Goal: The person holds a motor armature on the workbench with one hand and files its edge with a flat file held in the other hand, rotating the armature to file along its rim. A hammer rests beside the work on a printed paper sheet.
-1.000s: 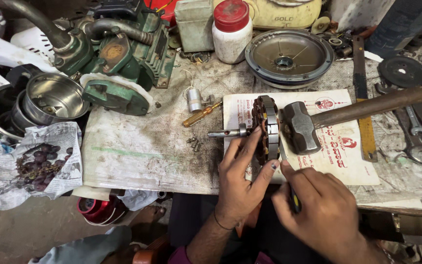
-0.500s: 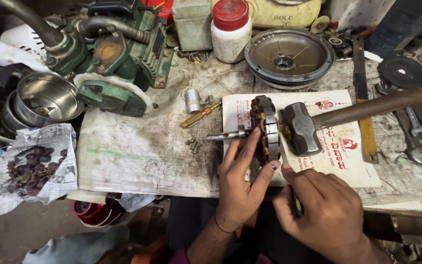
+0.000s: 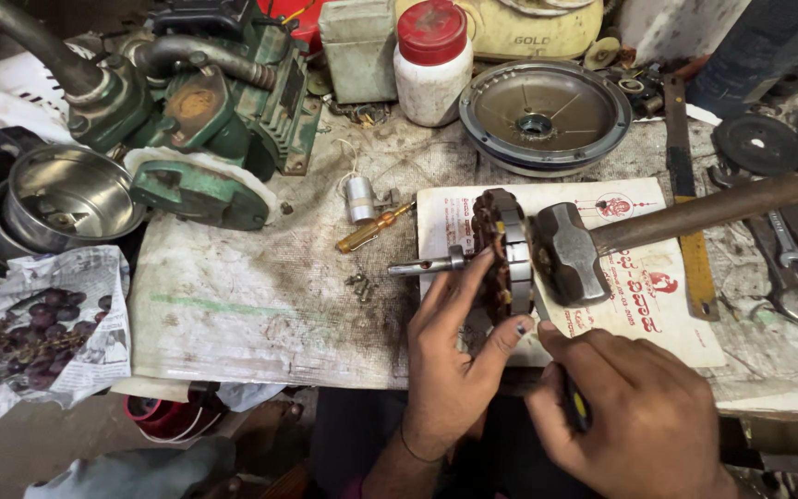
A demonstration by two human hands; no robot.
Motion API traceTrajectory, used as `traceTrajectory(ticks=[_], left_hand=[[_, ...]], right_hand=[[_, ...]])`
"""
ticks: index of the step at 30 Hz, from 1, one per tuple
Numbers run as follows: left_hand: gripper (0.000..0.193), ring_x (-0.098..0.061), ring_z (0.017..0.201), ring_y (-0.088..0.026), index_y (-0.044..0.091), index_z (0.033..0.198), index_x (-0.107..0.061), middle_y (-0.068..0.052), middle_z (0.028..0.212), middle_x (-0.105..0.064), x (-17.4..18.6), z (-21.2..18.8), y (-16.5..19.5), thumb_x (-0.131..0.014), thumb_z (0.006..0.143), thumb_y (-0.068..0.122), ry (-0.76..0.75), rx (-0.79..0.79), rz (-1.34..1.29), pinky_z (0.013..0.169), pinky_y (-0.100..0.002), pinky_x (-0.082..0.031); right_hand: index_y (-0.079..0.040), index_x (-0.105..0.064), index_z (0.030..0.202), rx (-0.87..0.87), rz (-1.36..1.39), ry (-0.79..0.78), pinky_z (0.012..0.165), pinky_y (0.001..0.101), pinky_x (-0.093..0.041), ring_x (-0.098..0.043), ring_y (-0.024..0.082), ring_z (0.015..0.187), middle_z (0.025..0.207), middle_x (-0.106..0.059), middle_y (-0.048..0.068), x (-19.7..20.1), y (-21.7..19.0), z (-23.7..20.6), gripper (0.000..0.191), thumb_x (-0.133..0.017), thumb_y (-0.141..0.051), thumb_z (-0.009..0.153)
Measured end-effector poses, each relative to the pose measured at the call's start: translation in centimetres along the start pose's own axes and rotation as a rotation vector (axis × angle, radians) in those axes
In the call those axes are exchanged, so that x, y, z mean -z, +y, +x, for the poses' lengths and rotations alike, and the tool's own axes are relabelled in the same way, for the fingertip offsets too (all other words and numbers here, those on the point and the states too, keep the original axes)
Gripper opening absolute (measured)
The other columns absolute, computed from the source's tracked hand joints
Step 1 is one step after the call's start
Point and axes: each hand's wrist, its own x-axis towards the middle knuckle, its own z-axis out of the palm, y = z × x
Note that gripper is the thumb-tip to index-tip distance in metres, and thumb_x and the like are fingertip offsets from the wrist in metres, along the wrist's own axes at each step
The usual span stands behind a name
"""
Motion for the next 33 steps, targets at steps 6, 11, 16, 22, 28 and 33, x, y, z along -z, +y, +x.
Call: traceTrajectory(ticks=[6, 11, 16, 22, 28, 33], left_hand=[[0.057, -0.072, 0.117, -0.030, 0.000, 0.143, -0.056, -0.018, 0.128, -0.069, 0.1, 2.3, 0.0, -0.078, 0.092, 0.012, -0.054, 0.098, 0.028, 0.100, -0.038, -0.056], [0.054, -0.070, 0.126, -0.033, -0.001, 0.144, -0.055, -0.020, 0.133, -0.066, 0.2, 2.3, -1.8, -0.076, 0.096, 0.011, -0.040, 0.062, -0.042, 0.104, -0.038, -0.056], [0.054, -0.070, 0.125, -0.032, -0.002, 0.145, -0.055, -0.020, 0.134, -0.067, 0.5, 1.5, -2.9, -0.077, 0.096, 0.011, -0.022, 0.011, -0.036, 0.106, -0.039, -0.057], [0.057, -0.071, 0.118, -0.031, -0.002, 0.146, -0.055, -0.019, 0.130, -0.067, 0.1, 1.0, -2.9, -0.076, 0.094, 0.007, 0.009, 0.045, -0.035, 0.100, -0.038, -0.058], [0.060, -0.070, 0.118, -0.033, -0.002, 0.148, -0.052, -0.020, 0.131, -0.066, -0.1, 1.0, -2.2, -0.075, 0.093, 0.005, 0.037, 0.033, 0.053, 0.099, -0.039, -0.056], [0.059, -0.069, 0.122, -0.034, -0.003, 0.148, -0.051, -0.022, 0.134, -0.064, -0.5, 1.0, -2.1, -0.075, 0.095, 0.007, 0.031, 0.006, 0.068, 0.102, -0.040, -0.055]], right_hand=[[-0.006, -0.077, 0.106, -0.041, -0.007, -0.043, 0.058, 0.0402, -0.053, -0.064, 0.026, 0.058, 0.069, -0.064, 0.007, -1.3, 1.2, 0.9, 0.040, -0.078, -0.017, 0.067], [-0.007, -0.076, 0.106, -0.026, -0.002, -0.017, 0.060, 0.0386, -0.053, -0.066, 0.024, 0.061, 0.074, -0.066, 0.005, -2.3, 1.5, 0.9, 0.037, -0.076, -0.016, 0.070], [-0.011, -0.078, 0.112, -0.054, -0.095, -0.121, 0.063, 0.0390, -0.055, -0.067, 0.024, 0.063, 0.078, -0.069, 0.004, -2.1, 0.9, 0.2, 0.041, -0.078, -0.024, 0.073], [-0.011, -0.076, 0.112, -0.073, -0.132, -0.183, 0.067, 0.0418, -0.057, -0.071, 0.030, 0.072, 0.091, -0.074, 0.010, -1.3, 0.5, 0.3, 0.044, -0.078, -0.033, 0.074], [-0.013, -0.077, 0.111, -0.119, -0.096, -0.282, 0.065, 0.0432, -0.058, -0.072, 0.031, 0.070, 0.089, -0.075, 0.009, -0.7, 1.0, 1.0, 0.046, -0.079, -0.039, 0.073], [-0.013, -0.077, 0.109, -0.090, -0.072, -0.243, 0.065, 0.0426, -0.057, -0.072, 0.030, 0.069, 0.089, -0.075, 0.010, 0.7, 0.8, 1.8, 0.042, -0.078, -0.036, 0.074]])
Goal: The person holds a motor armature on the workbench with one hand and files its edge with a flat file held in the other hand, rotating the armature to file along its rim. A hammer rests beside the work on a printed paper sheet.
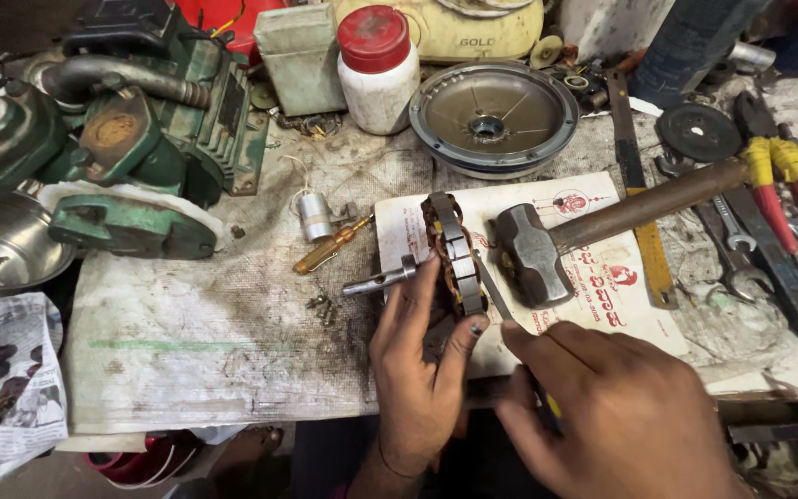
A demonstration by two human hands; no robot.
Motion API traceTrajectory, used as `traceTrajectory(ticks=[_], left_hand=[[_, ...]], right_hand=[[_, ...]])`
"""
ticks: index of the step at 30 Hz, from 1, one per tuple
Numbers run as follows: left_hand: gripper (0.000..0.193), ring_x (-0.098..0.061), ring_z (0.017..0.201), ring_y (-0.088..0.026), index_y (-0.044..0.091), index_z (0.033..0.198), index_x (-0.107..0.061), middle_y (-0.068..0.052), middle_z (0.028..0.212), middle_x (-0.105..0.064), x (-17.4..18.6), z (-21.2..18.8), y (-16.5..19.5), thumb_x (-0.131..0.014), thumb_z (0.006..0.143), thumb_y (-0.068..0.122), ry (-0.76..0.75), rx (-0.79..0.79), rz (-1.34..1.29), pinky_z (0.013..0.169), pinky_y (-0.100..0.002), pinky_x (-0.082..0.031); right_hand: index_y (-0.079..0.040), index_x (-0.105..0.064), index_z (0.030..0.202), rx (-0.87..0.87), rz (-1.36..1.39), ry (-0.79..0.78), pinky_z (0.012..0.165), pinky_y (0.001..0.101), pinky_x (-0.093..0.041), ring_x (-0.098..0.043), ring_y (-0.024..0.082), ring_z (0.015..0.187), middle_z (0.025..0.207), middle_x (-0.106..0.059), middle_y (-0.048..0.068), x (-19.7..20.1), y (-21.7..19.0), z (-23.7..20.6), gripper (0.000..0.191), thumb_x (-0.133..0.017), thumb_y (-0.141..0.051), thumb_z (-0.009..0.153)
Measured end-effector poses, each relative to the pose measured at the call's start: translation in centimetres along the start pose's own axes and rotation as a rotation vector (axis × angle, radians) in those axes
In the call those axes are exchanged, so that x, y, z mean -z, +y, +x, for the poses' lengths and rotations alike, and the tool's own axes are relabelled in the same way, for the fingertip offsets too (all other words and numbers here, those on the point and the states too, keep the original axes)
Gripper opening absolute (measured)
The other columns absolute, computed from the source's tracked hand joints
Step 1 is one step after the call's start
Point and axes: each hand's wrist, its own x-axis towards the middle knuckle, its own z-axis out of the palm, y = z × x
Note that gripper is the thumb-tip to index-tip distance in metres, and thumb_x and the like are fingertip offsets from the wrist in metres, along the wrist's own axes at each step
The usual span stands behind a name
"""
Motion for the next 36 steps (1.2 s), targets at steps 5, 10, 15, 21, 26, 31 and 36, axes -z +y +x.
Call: traceTrajectory(ticks=[5, 10, 15, 21, 26, 31, 36], left_hand=[[0.060, -0.069, 0.122, -0.034, -0.003, 0.149, -0.051, -0.022, 0.133, -0.065, -0.5, -0.4, 0.1, -0.074, 0.094, 0.008, -0.022, 0.014, 0.009, 0.102, -0.040, -0.055], [0.061, -0.067, 0.125, -0.037, -0.003, 0.150, -0.050, -0.023, 0.135, -0.063, -0.9, -0.4, 0.1, -0.074, 0.095, 0.009, -0.025, 0.018, 0.026, 0.103, -0.041, -0.055], [0.059, -0.064, 0.130, -0.039, -0.003, 0.151, -0.049, -0.026, 0.141, -0.061, -1.0, -0.2, 0.3, -0.070, 0.098, 0.009, 0.007, 0.009, 0.028, 0.108, -0.043, -0.052], [0.059, -0.060, 0.135, -0.043, -0.003, 0.153, -0.046, -0.028, 0.145, -0.056, -1.4, -0.3, 0.7, -0.067, 0.099, 0.008, 0.038, 0.025, 0.067, 0.112, -0.044, -0.048], [0.068, -0.057, 0.134, -0.045, -0.004, 0.156, -0.039, -0.028, 0.143, -0.053, -1.1, -0.4, 0.6, -0.067, 0.095, 0.006, 0.019, -0.005, 0.073, 0.113, -0.046, -0.047], [0.072, -0.061, 0.131, -0.040, -0.004, 0.159, -0.036, -0.026, 0.140, -0.054, -0.8, -0.7, 0.7, -0.067, 0.095, 0.002, 0.002, 0.011, 0.010, 0.110, -0.043, -0.050], [0.072, -0.063, 0.126, -0.035, -0.003, 0.158, -0.039, -0.022, 0.135, -0.057, -0.8, -1.4, 0.1, -0.071, 0.094, -0.001, 0.066, -0.003, -0.024, 0.107, -0.040, -0.052]], right_hand=[[-0.011, -0.077, 0.110, -0.057, -0.013, -0.012, 0.064, 0.0428, -0.057, -0.072, 0.031, 0.070, 0.091, -0.076, 0.009, 0.8, -0.5, -0.1, 0.041, -0.077, -0.033, 0.075], [-0.015, -0.078, 0.112, -0.065, -0.033, -0.063, 0.064, 0.0422, -0.057, -0.072, 0.029, 0.067, 0.083, -0.074, 0.008, 0.2, 0.7, -0.7, 0.043, -0.077, -0.038, 0.076], [-0.012, -0.077, 0.113, 0.004, 0.000, -0.012, 0.063, 0.0427, -0.057, -0.071, 0.029, 0.066, 0.084, -0.073, 0.009, -0.2, 1.4, -0.8, 0.044, -0.076, -0.037, 0.077], [-0.012, -0.076, 0.114, -0.039, 0.019, -0.013, 0.063, 0.0427, -0.056, -0.071, 0.029, 0.068, 0.085, -0.072, 0.007, -0.2, 0.9, 0.5, 0.041, -0.075, -0.034, 0.078], [-0.015, -0.078, 0.113, -0.096, -0.020, -0.067, 0.062, 0.0427, -0.057, -0.071, 0.029, 0.067, 0.080, -0.072, 0.006, -0.9, 0.9, 0.7, 0.041, -0.076, -0.032, 0.076], [-0.014, -0.077, 0.116, -0.022, -0.022, -0.009, 0.065, 0.0414, -0.057, -0.072, 0.028, 0.070, 0.086, -0.073, 0.006, -0.5, 0.8, -0.4, 0.043, -0.076, -0.034, 0.077], [-0.011, -0.076, 0.115, 0.030, -0.001, 0.024, 0.064, 0.0419, -0.056, -0.071, 0.029, 0.070, 0.088, -0.073, 0.009, -0.2, 0.4, -0.9, 0.043, -0.076, -0.034, 0.078]])
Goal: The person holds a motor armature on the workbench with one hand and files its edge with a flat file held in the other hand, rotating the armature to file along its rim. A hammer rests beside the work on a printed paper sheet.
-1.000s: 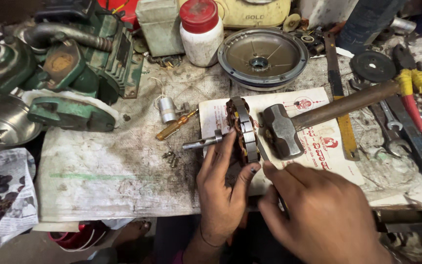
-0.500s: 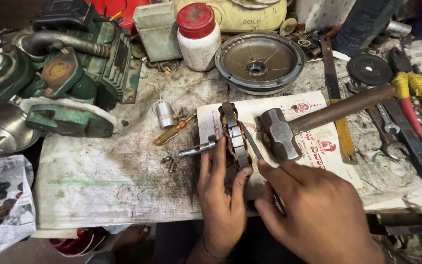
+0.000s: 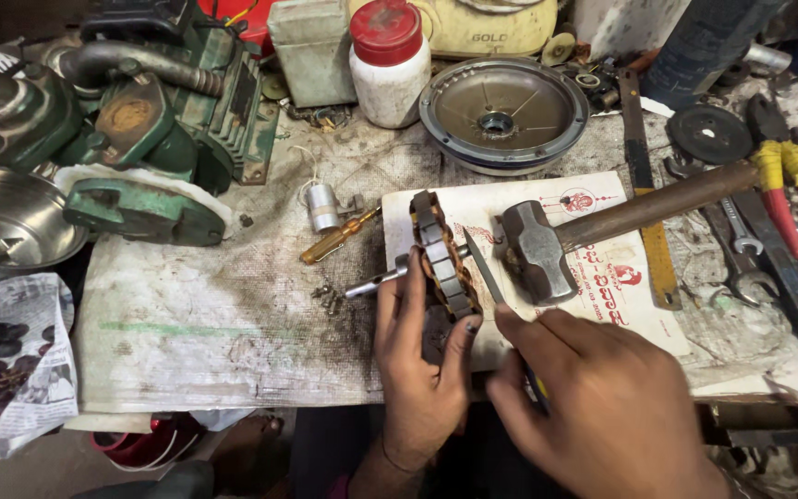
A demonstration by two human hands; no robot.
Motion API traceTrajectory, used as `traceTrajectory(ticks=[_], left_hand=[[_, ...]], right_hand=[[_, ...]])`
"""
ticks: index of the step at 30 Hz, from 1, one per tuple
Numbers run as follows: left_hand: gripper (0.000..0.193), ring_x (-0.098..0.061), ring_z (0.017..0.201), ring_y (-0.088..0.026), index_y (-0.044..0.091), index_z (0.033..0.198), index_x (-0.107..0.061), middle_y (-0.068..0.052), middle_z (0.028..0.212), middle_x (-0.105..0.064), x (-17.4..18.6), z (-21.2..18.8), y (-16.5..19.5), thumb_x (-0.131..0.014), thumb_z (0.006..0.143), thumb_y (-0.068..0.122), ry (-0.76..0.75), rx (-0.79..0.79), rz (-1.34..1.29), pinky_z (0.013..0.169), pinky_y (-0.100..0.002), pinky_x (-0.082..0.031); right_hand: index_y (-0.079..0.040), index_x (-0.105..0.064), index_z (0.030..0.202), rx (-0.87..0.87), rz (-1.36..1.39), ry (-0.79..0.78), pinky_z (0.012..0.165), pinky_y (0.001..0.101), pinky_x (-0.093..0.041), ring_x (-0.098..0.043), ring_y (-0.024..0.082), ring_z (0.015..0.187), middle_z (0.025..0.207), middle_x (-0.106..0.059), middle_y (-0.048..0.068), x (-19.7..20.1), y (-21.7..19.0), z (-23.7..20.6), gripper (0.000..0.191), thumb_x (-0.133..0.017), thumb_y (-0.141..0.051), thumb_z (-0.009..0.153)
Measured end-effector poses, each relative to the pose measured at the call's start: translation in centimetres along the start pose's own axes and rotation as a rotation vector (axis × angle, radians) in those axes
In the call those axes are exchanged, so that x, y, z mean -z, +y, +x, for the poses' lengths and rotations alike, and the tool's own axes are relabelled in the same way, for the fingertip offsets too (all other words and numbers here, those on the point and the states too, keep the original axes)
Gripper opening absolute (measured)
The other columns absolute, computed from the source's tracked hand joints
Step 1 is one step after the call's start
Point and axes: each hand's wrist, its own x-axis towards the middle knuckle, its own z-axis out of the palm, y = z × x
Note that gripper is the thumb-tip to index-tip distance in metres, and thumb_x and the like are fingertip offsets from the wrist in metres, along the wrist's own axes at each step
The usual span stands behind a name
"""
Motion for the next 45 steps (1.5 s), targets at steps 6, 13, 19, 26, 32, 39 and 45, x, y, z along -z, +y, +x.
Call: traceTrajectory(ticks=[6, 13, 19, 26, 32, 39, 45], left_hand=[[0.071, -0.065, 0.118, -0.030, -0.003, 0.156, -0.043, -0.017, 0.128, -0.060, 0.0, -0.2, -0.4, -0.077, 0.093, 0.004, -0.007, 0.006, 0.055, 0.102, -0.038, -0.053], [0.081, -0.062, 0.122, -0.035, -0.009, 0.157, -0.033, -0.024, 0.131, -0.054, -0.1, 0.6, 0.4, -0.072, 0.088, 0.004, -0.034, -0.014, 0.079, 0.103, -0.040, -0.051], [0.075, -0.057, 0.131, -0.040, -0.007, 0.155, -0.041, -0.026, 0.140, -0.052, 0.4, 0.5, 0.9, -0.075, 0.089, 0.001, -0.037, -0.082, 0.120, 0.110, -0.043, -0.048], [0.069, -0.067, 0.121, -0.033, -0.004, 0.152, -0.050, -0.018, 0.134, -0.058, 0.5, -0.4, 0.1, -0.078, 0.089, 0.000, 0.004, -0.099, 0.067, 0.103, -0.038, -0.055], [0.062, -0.074, 0.113, -0.027, -0.001, 0.153, -0.051, -0.018, 0.135, -0.056, -0.2, -0.5, -0.4, -0.071, 0.094, -0.005, -0.111, -0.010, -0.084, 0.095, -0.033, -0.060], [0.062, -0.069, 0.117, -0.029, -0.001, 0.151, -0.052, -0.018, 0.135, -0.056, -0.4, -0.3, -0.7, -0.074, 0.093, -0.002, -0.078, -0.067, 0.015, 0.098, -0.035, -0.057], [0.061, -0.068, 0.115, -0.029, 0.000, 0.151, -0.052, -0.019, 0.132, -0.058, -0.5, -0.1, -0.5, -0.074, 0.093, -0.002, -0.079, -0.045, -0.027, 0.098, -0.035, -0.056]], right_hand=[[-0.017, -0.078, 0.104, -0.024, 0.011, -0.172, 0.068, 0.0397, -0.059, -0.073, 0.025, 0.071, 0.081, -0.073, 0.002, 0.1, 0.4, -0.5, 0.034, -0.079, -0.037, 0.077], [-0.018, -0.079, 0.112, -0.169, -0.048, 0.034, 0.067, 0.0397, -0.057, -0.072, 0.025, 0.072, 0.088, -0.075, 0.002, 0.9, 1.3, -0.4, 0.038, -0.079, -0.032, 0.077], [-0.015, -0.076, 0.119, -0.004, 0.019, 0.097, 0.070, 0.0400, -0.057, -0.071, 0.026, 0.076, 0.091, -0.073, 0.006, 0.3, 0.3, -0.3, 0.048, -0.079, -0.034, 0.074], [-0.015, -0.077, 0.118, -0.005, 0.027, 0.037, 0.071, 0.0407, -0.057, -0.072, 0.027, 0.077, 0.091, -0.074, 0.005, -0.7, 0.3, -1.0, 0.048, -0.078, -0.035, 0.075], [-0.012, -0.077, 0.110, -0.046, -0.040, -0.014, 0.071, 0.0416, -0.058, -0.072, 0.029, 0.076, 0.090, -0.074, 0.008, -1.4, 0.8, -1.1, 0.039, -0.079, -0.035, 0.079], [-0.010, -0.076, 0.111, 0.039, -0.008, -0.005, 0.072, 0.0407, -0.058, -0.072, 0.028, 0.076, 0.089, -0.073, 0.008, -0.6, 0.9, -0.4, 0.041, -0.078, -0.034, 0.078], [-0.012, -0.076, 0.111, 0.022, 0.009, 0.010, 0.071, 0.0413, -0.057, -0.071, 0.028, 0.074, 0.089, -0.073, 0.007, 0.8, 0.0, 0.4, 0.041, -0.078, -0.033, 0.076]])
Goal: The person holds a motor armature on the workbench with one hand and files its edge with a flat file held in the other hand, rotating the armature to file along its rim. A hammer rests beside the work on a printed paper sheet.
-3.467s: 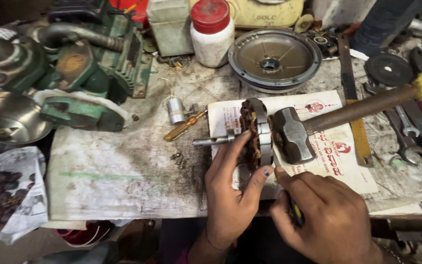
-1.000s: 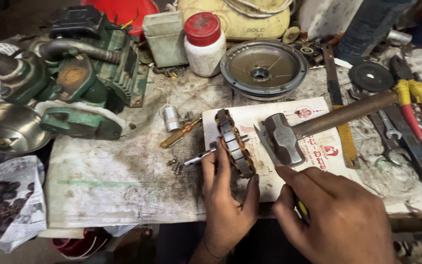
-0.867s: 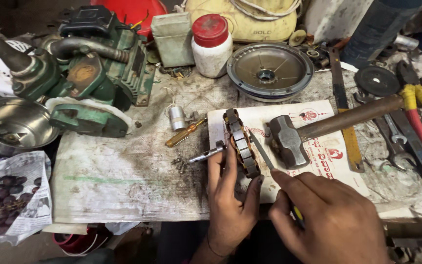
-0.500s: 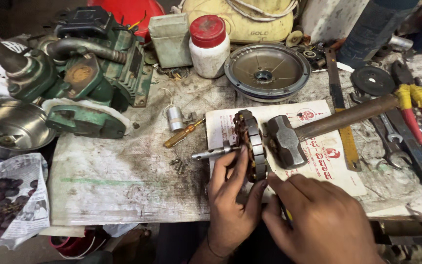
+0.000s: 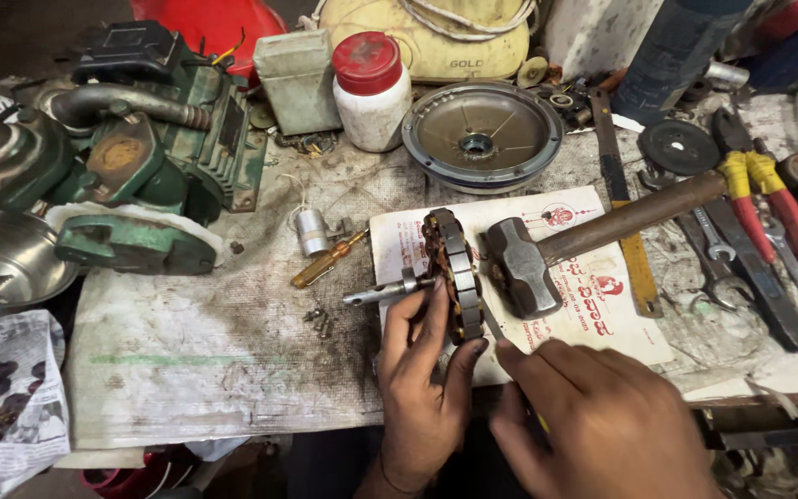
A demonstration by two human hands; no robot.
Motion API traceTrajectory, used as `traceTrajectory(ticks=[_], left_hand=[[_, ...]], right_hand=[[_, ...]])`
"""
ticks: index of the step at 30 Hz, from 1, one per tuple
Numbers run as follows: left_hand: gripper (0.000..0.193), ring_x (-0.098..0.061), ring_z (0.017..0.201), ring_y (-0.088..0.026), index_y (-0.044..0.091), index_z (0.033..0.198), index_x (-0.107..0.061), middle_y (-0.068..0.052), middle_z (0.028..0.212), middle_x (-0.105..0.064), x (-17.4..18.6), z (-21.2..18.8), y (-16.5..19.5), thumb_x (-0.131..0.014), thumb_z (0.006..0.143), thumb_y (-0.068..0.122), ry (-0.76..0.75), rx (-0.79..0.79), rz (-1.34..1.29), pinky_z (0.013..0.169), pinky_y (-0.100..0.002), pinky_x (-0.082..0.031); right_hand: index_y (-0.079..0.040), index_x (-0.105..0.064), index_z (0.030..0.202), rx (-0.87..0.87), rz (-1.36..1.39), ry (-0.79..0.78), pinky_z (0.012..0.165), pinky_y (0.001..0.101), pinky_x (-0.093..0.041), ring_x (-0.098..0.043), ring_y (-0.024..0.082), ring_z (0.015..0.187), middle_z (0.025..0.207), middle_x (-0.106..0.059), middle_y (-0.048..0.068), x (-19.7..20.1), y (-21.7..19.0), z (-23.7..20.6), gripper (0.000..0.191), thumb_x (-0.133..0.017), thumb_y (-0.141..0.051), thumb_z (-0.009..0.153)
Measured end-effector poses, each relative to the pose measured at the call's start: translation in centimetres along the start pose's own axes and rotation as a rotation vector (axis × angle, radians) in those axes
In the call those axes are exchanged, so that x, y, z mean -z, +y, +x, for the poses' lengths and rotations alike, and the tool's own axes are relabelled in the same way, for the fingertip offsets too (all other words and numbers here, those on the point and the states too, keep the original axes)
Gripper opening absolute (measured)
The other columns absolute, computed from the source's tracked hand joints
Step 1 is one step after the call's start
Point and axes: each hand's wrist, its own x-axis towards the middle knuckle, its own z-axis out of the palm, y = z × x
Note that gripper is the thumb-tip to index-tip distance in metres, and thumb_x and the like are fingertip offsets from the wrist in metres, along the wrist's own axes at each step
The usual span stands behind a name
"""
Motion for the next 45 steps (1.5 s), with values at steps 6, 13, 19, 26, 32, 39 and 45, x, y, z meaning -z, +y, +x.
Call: traceTrajectory(ticks=[6, 13, 19, 26, 32, 39, 45], left_hand=[[0.062, -0.068, 0.115, -0.028, -0.001, 0.150, -0.054, -0.017, 0.129, -0.060, 0.2, 0.0, 0.3, -0.074, 0.092, -0.004, 0.021, 0.006, -0.002, 0.098, -0.034, -0.056], [0.061, -0.066, 0.117, -0.028, -0.002, 0.147, -0.055, -0.016, 0.130, -0.061, 0.3, 0.0, 0.2, -0.077, 0.089, -0.001, 0.069, 0.000, 0.023, 0.100, -0.035, -0.054], [0.062, -0.065, 0.119, -0.028, -0.002, 0.148, -0.055, -0.017, 0.133, -0.060, 0.2, 0.1, 0.5, -0.078, 0.090, 0.001, 0.077, 0.068, 0.014, 0.101, -0.036, -0.054], [0.077, -0.058, 0.131, -0.040, -0.004, 0.154, -0.040, -0.026, 0.140, -0.052, 0.0, 0.4, 1.5, -0.072, 0.084, -0.001, 0.077, -0.034, 0.130, 0.109, -0.043, -0.048], [0.076, -0.058, 0.132, -0.042, -0.004, 0.158, -0.035, -0.028, 0.143, -0.050, 0.3, 0.8, 1.5, -0.070, 0.091, 0.003, -0.013, 0.063, 0.119, 0.109, -0.044, -0.048], [0.069, -0.060, 0.132, -0.039, -0.001, 0.157, -0.042, -0.025, 0.143, -0.054, 0.4, 0.5, 1.0, -0.068, 0.093, -0.002, -0.012, 0.025, 0.038, 0.108, -0.041, -0.051], [0.069, -0.062, 0.127, -0.035, 0.001, 0.155, -0.046, -0.021, 0.137, -0.057, 0.5, 0.1, 0.7, -0.073, 0.092, -0.003, -0.007, -0.016, 0.001, 0.107, -0.039, -0.051]], right_hand=[[-0.011, -0.076, 0.114, 0.006, 0.009, -0.006, 0.070, 0.0405, -0.057, -0.071, 0.027, 0.072, 0.087, -0.072, 0.005, -0.6, 0.3, -0.6, 0.042, -0.078, -0.033, 0.077], [-0.009, -0.075, 0.114, 0.024, 0.018, -0.026, 0.073, 0.0409, -0.057, -0.072, 0.025, 0.076, 0.087, -0.072, 0.006, -0.6, 0.2, -1.1, 0.045, -0.079, -0.033, 0.076], [-0.011, -0.075, 0.111, 0.071, 0.032, 0.077, 0.077, 0.0404, -0.057, -0.072, 0.027, 0.081, 0.092, -0.072, 0.008, -1.5, 0.9, -2.5, 0.045, -0.078, -0.033, 0.072], [-0.009, -0.074, 0.110, 0.038, 0.082, -0.004, 0.072, 0.0410, -0.057, -0.071, 0.029, 0.077, 0.091, -0.073, 0.008, -1.4, 1.0, -1.7, 0.040, -0.078, -0.032, 0.077], [-0.012, -0.076, 0.110, -0.052, 0.043, -0.017, 0.069, 0.0426, -0.057, -0.071, 0.030, 0.075, 0.088, -0.072, 0.008, -1.7, 0.7, -0.7, 0.036, -0.077, -0.031, 0.080], [-0.009, -0.076, 0.110, -0.031, 0.032, -0.005, 0.068, 0.0430, -0.058, -0.071, 0.032, 0.072, 0.089, -0.073, 0.011, -1.1, 0.2, -0.3, 0.041, -0.078, -0.030, 0.075], [-0.009, -0.075, 0.114, 0.028, 0.005, 0.014, 0.071, 0.0416, -0.057, -0.071, 0.030, 0.073, 0.091, -0.073, 0.010, -0.4, -0.1, -0.4, 0.043, -0.076, -0.030, 0.077]])
